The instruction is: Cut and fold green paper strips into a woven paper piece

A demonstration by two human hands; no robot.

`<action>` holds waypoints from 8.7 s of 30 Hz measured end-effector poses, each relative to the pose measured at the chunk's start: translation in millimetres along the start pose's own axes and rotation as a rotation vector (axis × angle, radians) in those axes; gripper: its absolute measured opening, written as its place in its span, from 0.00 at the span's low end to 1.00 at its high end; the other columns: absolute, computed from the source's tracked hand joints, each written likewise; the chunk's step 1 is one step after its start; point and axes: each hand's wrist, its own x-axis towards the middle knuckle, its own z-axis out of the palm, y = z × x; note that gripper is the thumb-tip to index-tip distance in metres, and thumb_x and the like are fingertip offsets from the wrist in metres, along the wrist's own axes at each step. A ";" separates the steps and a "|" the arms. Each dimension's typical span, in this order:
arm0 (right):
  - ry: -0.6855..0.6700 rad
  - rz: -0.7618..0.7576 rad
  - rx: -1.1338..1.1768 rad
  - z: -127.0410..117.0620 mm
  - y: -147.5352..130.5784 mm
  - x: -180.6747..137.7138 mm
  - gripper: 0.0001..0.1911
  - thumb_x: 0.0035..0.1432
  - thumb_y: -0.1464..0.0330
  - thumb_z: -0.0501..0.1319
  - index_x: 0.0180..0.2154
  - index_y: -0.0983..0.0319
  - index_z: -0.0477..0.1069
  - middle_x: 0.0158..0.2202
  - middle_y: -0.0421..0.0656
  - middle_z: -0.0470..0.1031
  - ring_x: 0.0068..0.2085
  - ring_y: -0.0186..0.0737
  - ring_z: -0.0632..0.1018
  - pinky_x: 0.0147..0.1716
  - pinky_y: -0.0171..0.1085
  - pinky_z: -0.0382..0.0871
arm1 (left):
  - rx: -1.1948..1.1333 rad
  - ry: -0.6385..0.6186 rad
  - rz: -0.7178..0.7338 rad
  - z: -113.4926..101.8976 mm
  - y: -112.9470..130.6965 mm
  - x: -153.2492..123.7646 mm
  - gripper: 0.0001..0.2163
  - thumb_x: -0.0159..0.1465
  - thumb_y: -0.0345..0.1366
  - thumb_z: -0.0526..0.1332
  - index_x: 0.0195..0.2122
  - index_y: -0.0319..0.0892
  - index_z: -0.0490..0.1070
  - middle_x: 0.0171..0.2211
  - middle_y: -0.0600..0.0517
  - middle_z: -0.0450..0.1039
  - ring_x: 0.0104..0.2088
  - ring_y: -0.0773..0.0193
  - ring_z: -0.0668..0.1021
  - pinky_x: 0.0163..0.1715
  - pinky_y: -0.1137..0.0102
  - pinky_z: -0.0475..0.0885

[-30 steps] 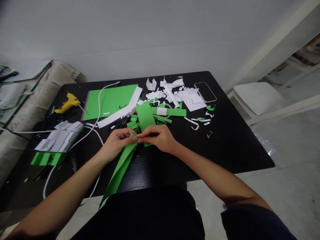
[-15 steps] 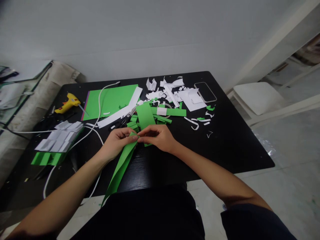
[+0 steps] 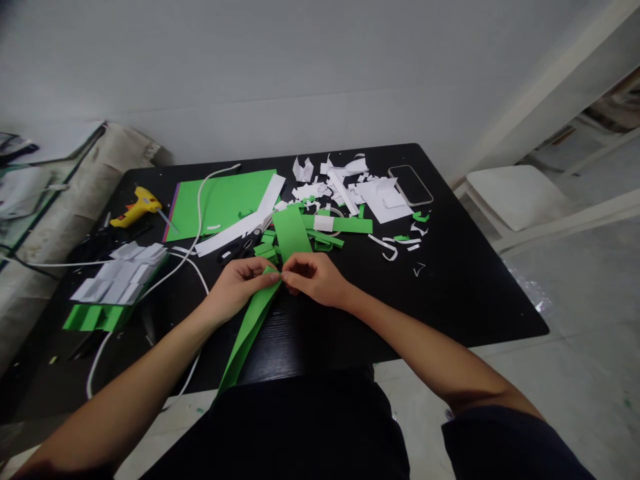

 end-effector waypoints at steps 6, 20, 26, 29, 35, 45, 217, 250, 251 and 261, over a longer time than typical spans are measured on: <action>0.023 -0.017 -0.052 -1.1 -1.5 0.9 0.12 0.59 0.62 0.71 0.30 0.62 0.75 0.23 0.38 0.74 0.24 0.33 0.74 0.26 0.33 0.69 | 0.021 0.027 0.035 -1.1 1.6 -1.8 0.18 0.69 0.47 0.66 0.27 0.40 0.79 0.21 0.54 0.70 0.21 0.67 0.67 0.23 0.71 0.60; 0.078 -0.006 -0.057 -5.0 0.1 2.7 0.08 0.57 0.64 0.68 0.30 0.61 0.74 0.22 0.37 0.74 0.24 0.33 0.74 0.26 0.33 0.69 | 0.013 0.111 0.055 -0.9 1.6 -1.3 0.16 0.65 0.47 0.70 0.30 0.39 0.78 0.20 0.56 0.68 0.21 0.70 0.66 0.21 0.74 0.57; -0.017 0.062 0.017 -4.8 -0.6 2.7 0.13 0.59 0.60 0.70 0.30 0.62 0.74 0.22 0.38 0.75 0.24 0.34 0.75 0.28 0.34 0.71 | 0.087 0.070 0.062 1.4 2.2 -1.4 0.16 0.65 0.47 0.69 0.28 0.39 0.76 0.20 0.56 0.67 0.20 0.71 0.64 0.21 0.74 0.56; -0.020 0.088 -0.007 -3.3 -0.2 2.8 0.16 0.58 0.57 0.72 0.30 0.62 0.75 0.22 0.38 0.74 0.24 0.34 0.75 0.26 0.34 0.70 | 0.114 0.061 0.084 2.8 1.5 -0.7 0.15 0.65 0.46 0.69 0.28 0.39 0.76 0.20 0.56 0.67 0.20 0.71 0.65 0.21 0.74 0.57; 0.093 0.052 -0.043 -3.2 -0.7 5.3 0.15 0.57 0.57 0.73 0.30 0.61 0.76 0.22 0.37 0.74 0.23 0.34 0.75 0.26 0.34 0.71 | 0.095 0.012 0.030 -0.3 -0.3 0.8 0.14 0.66 0.45 0.68 0.31 0.39 0.77 0.21 0.56 0.70 0.20 0.70 0.67 0.21 0.74 0.58; 0.453 -0.050 -0.027 -21.8 2.5 13.0 0.10 0.57 0.62 0.68 0.27 0.59 0.74 0.20 0.35 0.71 0.22 0.34 0.74 0.24 0.35 0.71 | 0.022 -0.125 -0.160 -16.7 11.7 2.5 0.11 0.63 0.42 0.70 0.31 0.40 0.78 0.27 0.50 0.82 0.27 0.65 0.83 0.31 0.71 0.79; 0.015 0.266 0.152 -5.3 -5.0 3.8 0.14 0.45 0.61 0.80 0.32 0.61 0.83 0.28 0.38 0.80 0.29 0.34 0.76 0.30 0.34 0.68 | 0.522 0.059 0.529 -19.6 14.9 -6.6 0.07 0.71 0.37 0.66 0.43 0.41 0.83 0.33 0.49 0.85 0.29 0.66 0.82 0.30 0.72 0.77; 0.063 0.272 0.139 -1.6 -11.1 1.8 0.23 0.53 0.49 0.76 0.30 0.63 0.82 0.24 0.39 0.77 0.26 0.33 0.75 0.28 0.34 0.70 | 0.570 0.025 0.440 -12.2 6.5 -2.7 0.11 0.72 0.35 0.61 0.31 0.41 0.72 0.24 0.56 0.70 0.25 0.68 0.71 0.26 0.73 0.66; 0.037 0.304 0.179 -1.8 -11.1 1.6 0.23 0.53 0.48 0.76 0.32 0.63 0.83 0.26 0.40 0.80 0.27 0.35 0.78 0.30 0.36 0.74 | 0.567 0.038 0.441 -12.2 6.9 -2.8 0.11 0.72 0.35 0.61 0.31 0.41 0.72 0.23 0.56 0.70 0.25 0.69 0.71 0.25 0.73 0.66; 0.016 0.282 0.100 -5.0 -14.0 1.5 0.19 0.51 0.53 0.78 0.33 0.63 0.86 0.31 0.45 0.86 0.30 0.38 0.82 0.32 0.36 0.77 | 0.568 0.058 0.419 -15.8 10.5 -3.7 0.12 0.72 0.37 0.61 0.30 0.41 0.72 0.23 0.57 0.69 0.25 0.68 0.70 0.26 0.73 0.65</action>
